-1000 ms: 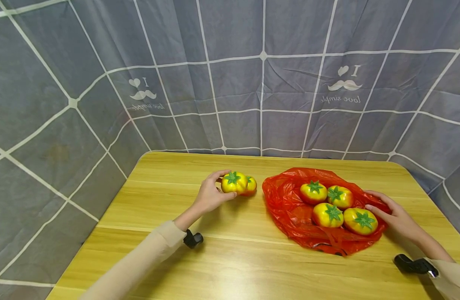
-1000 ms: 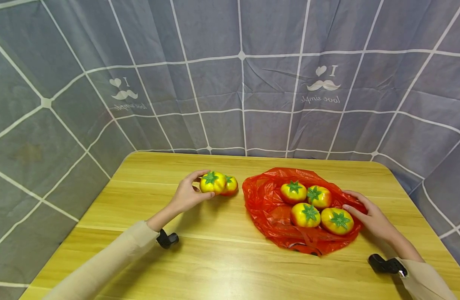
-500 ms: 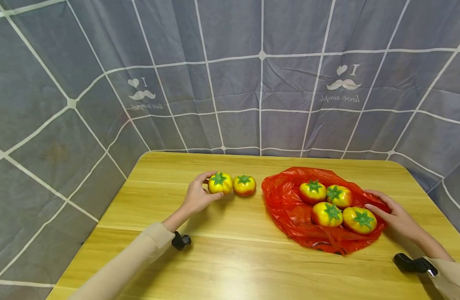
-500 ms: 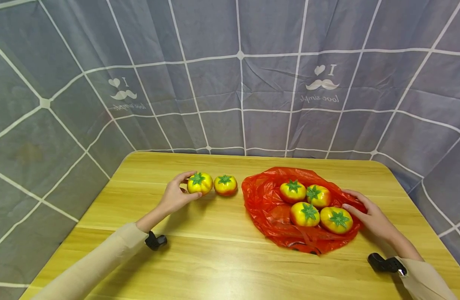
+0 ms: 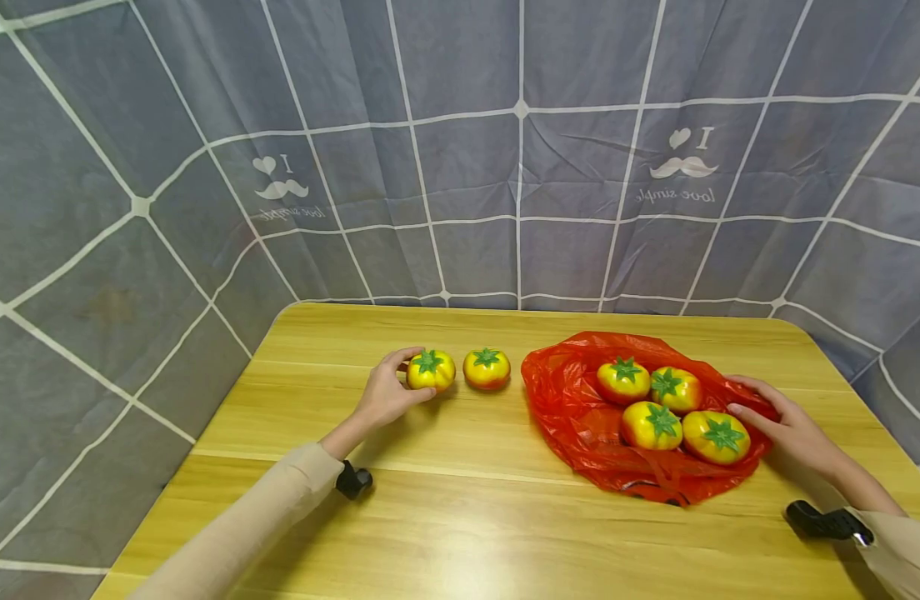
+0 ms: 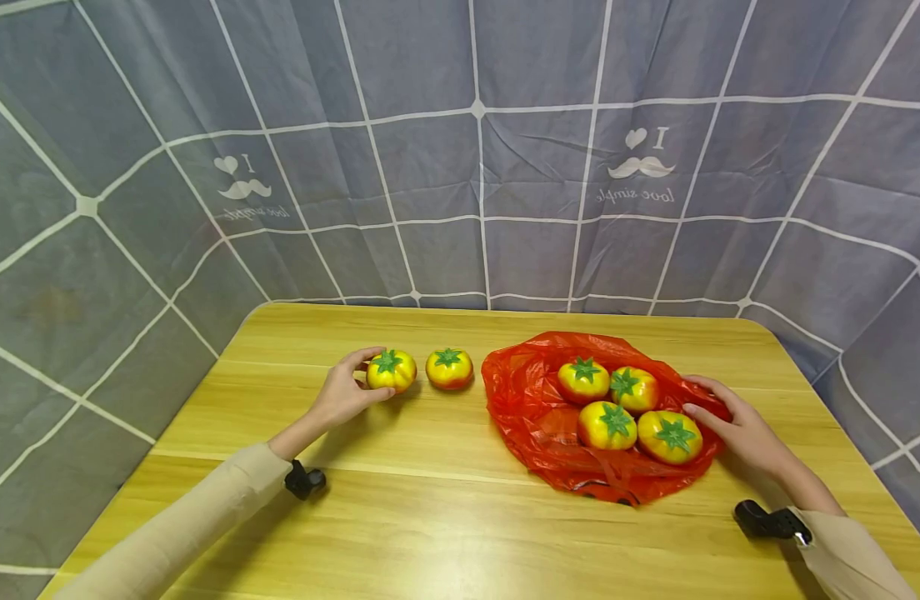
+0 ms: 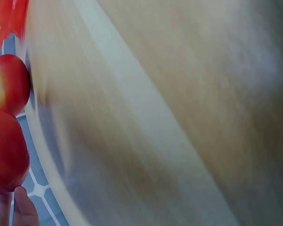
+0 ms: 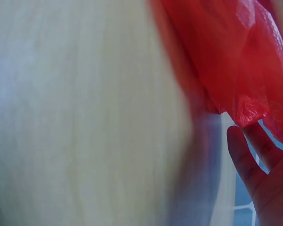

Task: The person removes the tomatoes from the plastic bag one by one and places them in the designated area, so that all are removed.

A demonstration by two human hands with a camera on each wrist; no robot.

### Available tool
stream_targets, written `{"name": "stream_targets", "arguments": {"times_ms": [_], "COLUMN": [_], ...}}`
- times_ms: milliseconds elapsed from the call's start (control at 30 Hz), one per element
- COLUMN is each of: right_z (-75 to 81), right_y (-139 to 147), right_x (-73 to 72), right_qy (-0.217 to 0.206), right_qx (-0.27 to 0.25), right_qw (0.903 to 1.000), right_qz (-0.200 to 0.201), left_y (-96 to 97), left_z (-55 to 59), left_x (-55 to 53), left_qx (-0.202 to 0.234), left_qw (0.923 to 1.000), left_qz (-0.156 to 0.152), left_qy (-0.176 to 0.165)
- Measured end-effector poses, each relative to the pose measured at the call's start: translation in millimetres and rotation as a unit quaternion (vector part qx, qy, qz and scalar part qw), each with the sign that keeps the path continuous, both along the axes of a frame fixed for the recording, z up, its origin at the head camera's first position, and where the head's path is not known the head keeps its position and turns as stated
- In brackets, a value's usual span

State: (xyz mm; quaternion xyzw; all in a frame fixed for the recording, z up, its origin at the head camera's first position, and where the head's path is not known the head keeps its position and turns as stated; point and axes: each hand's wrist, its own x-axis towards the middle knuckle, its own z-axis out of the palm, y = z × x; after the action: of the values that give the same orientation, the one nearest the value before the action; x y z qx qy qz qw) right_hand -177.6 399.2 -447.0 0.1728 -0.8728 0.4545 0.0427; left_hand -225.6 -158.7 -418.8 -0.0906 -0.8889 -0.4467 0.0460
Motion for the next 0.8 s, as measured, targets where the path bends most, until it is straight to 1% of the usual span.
{"name": "stream_targets", "arguments": {"times_ms": [133,367,533,633,800], "right_z": [0.7,1.4,1.5,0.8,-1.3], "right_y": [0,-2,-2,-1,0], "right_x": [0.1,0.1,-0.4,-0.8,-1.2], "right_qy": [0.001,0.000,0.002,0.006,0.013], "right_qx": [0.002,0.011,0.016,0.014,0.013], "right_qw": [1.0000,0.9999,0.9998,0.9999,0.9998], "right_qz": [-0.001,-0.005,-0.006,-0.003,0.000], "left_y": [-2.1,-6.9,-8.7,-8.7,-7.7], "left_z": [0.1,-6.2,-8.8,-9.1,-8.8], "left_x": [-3.6,-11.8,-17.3,-20.9,-25.1], "left_qx": [-0.007,-0.015,-0.018,-0.013,-0.018], "left_qw": [0.9999,0.9997,0.9994,0.9993,0.9990], "left_qz": [-0.005,-0.015,-0.028,-0.033,-0.038], "left_qy": [-0.006,-0.014,-0.009,-0.009,-0.013]}}
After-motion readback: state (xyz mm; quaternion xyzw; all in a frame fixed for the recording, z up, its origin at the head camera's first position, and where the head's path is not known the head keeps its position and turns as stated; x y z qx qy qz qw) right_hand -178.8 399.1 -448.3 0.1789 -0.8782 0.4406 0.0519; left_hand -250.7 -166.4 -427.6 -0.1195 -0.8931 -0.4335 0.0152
